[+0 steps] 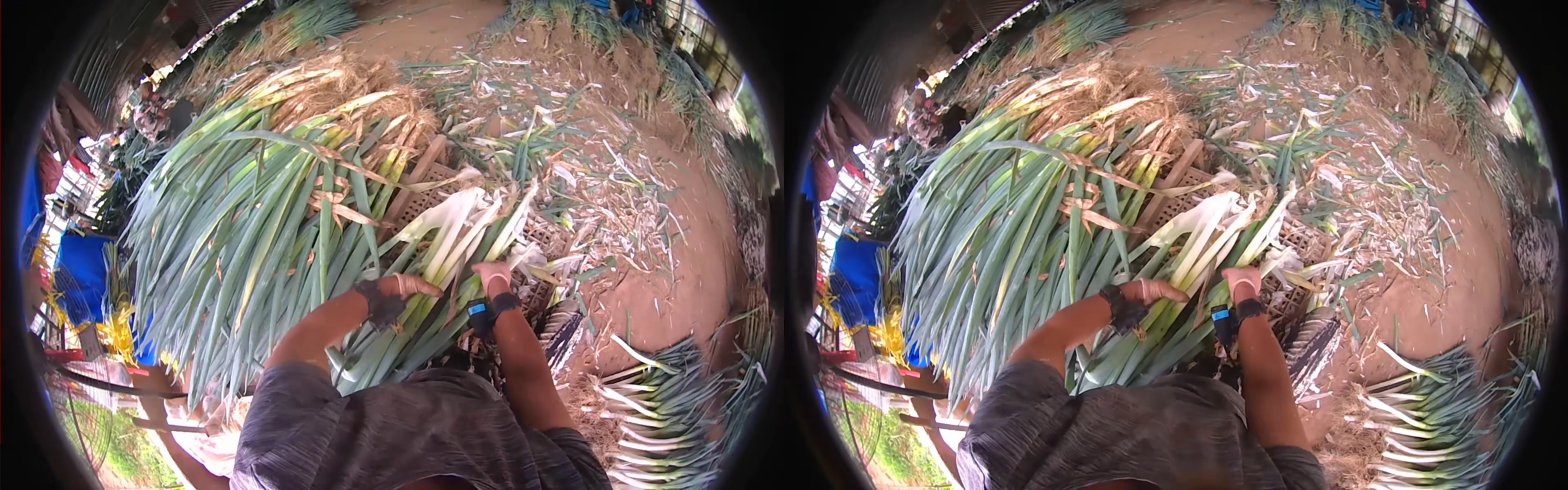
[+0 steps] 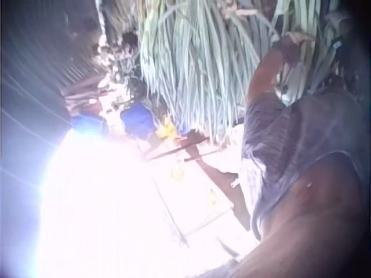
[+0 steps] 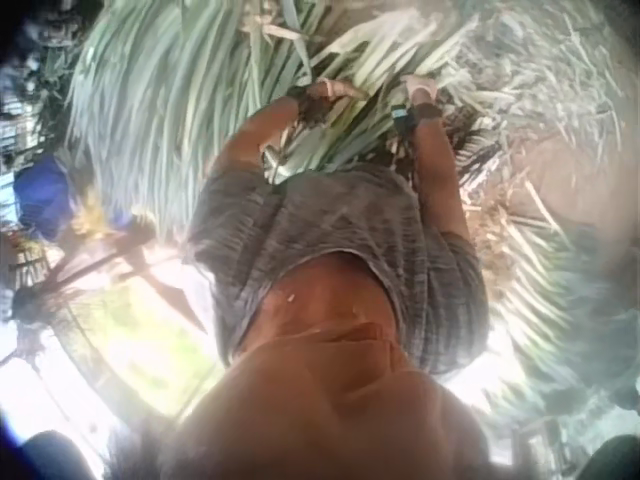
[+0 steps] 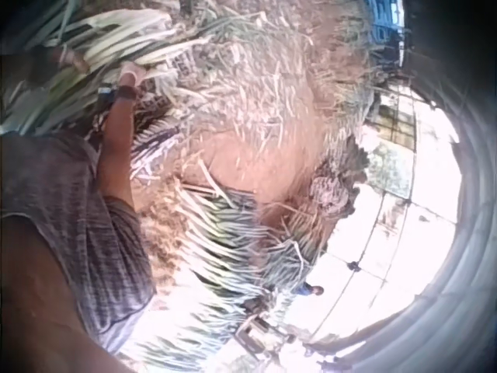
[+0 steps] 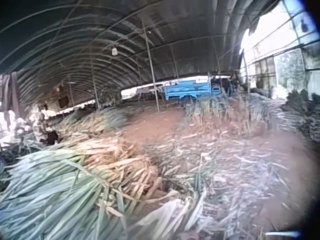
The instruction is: The person processes harvested scallions by picking up a small bundle from a large pile, trimming the roots and outer leaves with shears, and placing the trimmed bundle into a separate pile on the ground.
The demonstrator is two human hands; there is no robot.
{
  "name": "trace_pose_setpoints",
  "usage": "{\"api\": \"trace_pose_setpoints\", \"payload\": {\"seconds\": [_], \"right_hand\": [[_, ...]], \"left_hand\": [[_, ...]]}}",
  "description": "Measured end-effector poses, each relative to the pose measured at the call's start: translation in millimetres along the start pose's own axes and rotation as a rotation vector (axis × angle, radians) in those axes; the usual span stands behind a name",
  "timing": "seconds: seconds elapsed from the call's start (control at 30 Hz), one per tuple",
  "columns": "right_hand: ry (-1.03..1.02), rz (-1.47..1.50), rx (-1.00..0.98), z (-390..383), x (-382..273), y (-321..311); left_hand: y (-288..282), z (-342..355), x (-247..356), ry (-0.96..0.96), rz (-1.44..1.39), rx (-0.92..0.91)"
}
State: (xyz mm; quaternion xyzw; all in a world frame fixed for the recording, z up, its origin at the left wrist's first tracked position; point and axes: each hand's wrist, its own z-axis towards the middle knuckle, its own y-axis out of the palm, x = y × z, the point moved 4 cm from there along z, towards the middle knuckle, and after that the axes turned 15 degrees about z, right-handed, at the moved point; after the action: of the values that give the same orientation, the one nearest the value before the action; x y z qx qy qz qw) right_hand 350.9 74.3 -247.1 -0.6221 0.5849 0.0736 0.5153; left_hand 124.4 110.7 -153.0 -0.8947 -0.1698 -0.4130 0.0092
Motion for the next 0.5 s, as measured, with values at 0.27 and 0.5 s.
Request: {"api": "trace_pose_setpoints", "payload": {"seconds": [0.27, 0.5], "right_hand": [[0.053, 1.341, -0.065, -93.5, -60.4, -47.1], [-0.002, 1.422, -0.186, -107.9, -55.6, -55.6]], "left_hand": [[-69.2, -98.7, 87.8, 0.166, 0.875, 0.502], [-144.8, -222.3, 186.2, 0.518, 1.349, 0.919]]}}
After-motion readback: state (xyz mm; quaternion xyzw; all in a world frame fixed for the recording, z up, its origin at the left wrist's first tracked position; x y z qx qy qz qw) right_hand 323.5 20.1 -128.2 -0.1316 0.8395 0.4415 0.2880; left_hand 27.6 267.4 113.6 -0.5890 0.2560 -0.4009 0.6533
